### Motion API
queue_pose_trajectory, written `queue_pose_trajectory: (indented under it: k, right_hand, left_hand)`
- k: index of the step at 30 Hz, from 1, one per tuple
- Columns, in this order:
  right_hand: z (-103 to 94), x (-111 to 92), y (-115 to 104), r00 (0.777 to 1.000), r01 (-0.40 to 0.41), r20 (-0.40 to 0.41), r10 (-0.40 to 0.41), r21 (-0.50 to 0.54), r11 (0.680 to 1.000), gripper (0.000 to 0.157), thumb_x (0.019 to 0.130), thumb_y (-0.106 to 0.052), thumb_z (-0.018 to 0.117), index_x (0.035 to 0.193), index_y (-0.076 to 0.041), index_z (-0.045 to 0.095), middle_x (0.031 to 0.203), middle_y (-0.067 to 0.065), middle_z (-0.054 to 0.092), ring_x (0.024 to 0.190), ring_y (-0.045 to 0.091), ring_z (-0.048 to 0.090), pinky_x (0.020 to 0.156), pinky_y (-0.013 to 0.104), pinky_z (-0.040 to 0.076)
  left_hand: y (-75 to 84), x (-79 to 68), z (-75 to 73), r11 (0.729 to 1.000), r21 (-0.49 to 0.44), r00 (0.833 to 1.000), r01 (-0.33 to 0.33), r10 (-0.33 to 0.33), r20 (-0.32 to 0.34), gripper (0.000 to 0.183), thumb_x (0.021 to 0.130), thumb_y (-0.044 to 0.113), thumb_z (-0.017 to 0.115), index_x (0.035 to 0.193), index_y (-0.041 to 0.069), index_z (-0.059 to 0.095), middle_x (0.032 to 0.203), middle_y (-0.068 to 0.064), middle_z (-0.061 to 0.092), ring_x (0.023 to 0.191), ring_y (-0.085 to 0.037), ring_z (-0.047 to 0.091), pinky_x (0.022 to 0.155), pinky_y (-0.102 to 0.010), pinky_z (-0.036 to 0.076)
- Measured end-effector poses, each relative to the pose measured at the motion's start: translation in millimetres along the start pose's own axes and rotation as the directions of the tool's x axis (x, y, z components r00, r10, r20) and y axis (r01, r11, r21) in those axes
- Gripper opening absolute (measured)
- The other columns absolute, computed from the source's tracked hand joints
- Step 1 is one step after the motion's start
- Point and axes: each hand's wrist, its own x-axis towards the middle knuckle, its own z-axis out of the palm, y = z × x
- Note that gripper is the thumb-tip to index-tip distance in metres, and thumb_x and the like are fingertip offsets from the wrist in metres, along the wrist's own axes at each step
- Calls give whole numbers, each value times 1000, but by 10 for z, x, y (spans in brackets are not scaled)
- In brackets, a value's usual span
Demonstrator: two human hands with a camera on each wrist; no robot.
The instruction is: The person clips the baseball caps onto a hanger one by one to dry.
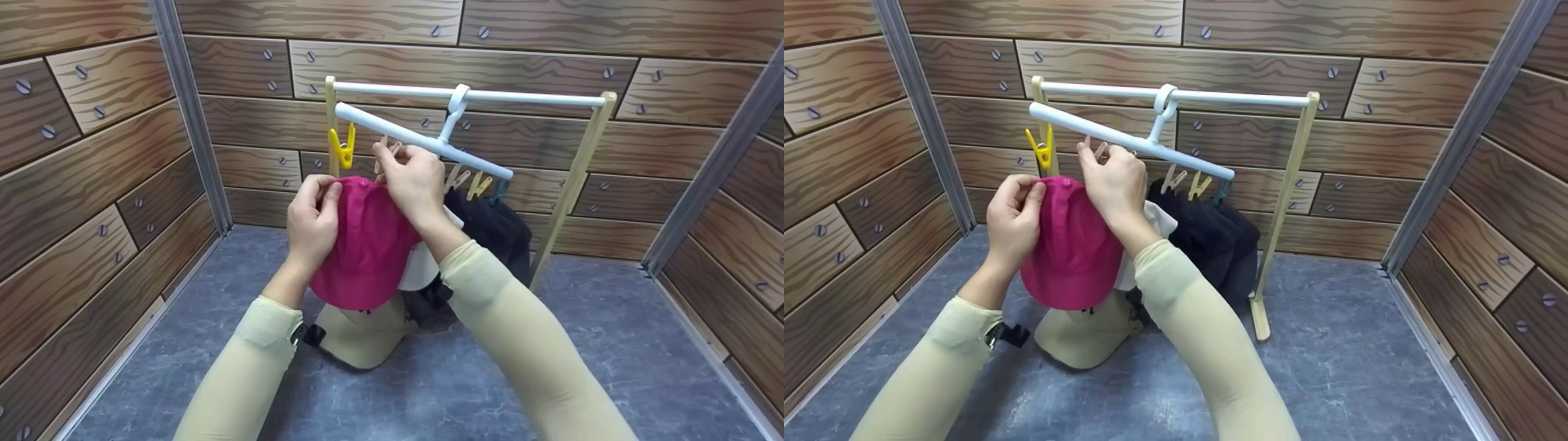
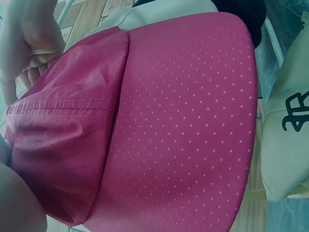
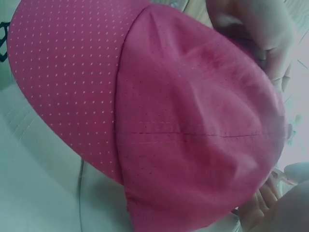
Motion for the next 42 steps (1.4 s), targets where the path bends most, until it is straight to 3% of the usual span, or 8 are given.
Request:
queue_pose_trajectory:
  k: [3,7,11,17,23,32,37,42]
  right_hand:
    - [-32,-11,-9,1000,-18,4,18,99,995,31,104,-30,82,82,-11,71,83,16,81,74,32,81,61,23,60]
    - [-82,-15,4,999,-35,-15,38,127,991,30,103,-27,83,83,-10,69,86,19,81,78,39,81,62,28,63]
    - [-151,-33,19,999,-39,3,40,149,988,29,103,-26,83,84,-6,74,85,18,81,78,37,81,66,33,66]
    - [-300,-91,25,999,-17,51,9,164,986,31,106,-27,81,89,-1,80,80,13,80,73,26,80,66,32,65]
    - [-410,-129,66,992,-5,127,-28,256,967,28,108,-24,77,94,0,81,84,13,80,73,20,80,73,42,67]
    - [-546,-136,173,980,-23,189,-61,413,910,22,108,-18,77,100,3,81,84,16,77,78,22,79,75,38,67]
    - [-634,-153,211,979,-30,197,-57,414,910,24,107,-16,76,97,5,79,82,12,75,76,20,76,76,35,67]
    - [-714,-172,228,980,-65,200,-19,405,912,21,107,-14,74,92,0,78,88,10,78,78,19,78,76,34,67]
  left_hand:
    - [0,-2,2,1000,-2,1000,-3,3,-3,13,110,9,69,112,-3,74,99,-12,76,87,-21,65,82,-30,50]
    - [3,-7,15,1000,-10,1000,-2,2,-1,13,109,9,69,111,-3,74,98,-12,75,87,-21,65,82,-30,50]
    - [16,-14,39,1000,-20,1000,0,0,5,12,109,9,70,111,-3,74,99,-12,75,89,-21,66,84,-30,50]
    - [70,-32,87,998,-57,1000,-4,5,18,11,109,7,69,110,-3,73,97,-12,74,87,-21,65,82,-28,50]
    - [121,-73,127,995,-101,1000,6,-3,30,7,108,4,69,108,-3,72,88,-10,71,78,-15,57,74,-25,45]
    - [223,-154,205,982,-186,998,32,-22,55,7,108,3,70,107,-4,71,81,-6,68,70,-11,52,68,-23,43]
    - [270,-192,252,974,-221,996,49,-32,78,7,108,2,70,107,-5,71,79,-6,67,67,-10,49,64,-23,40]
    - [327,-222,304,965,-251,994,72,-49,95,6,108,0,70,105,-4,71,80,-6,69,67,-10,51,64,-22,41]
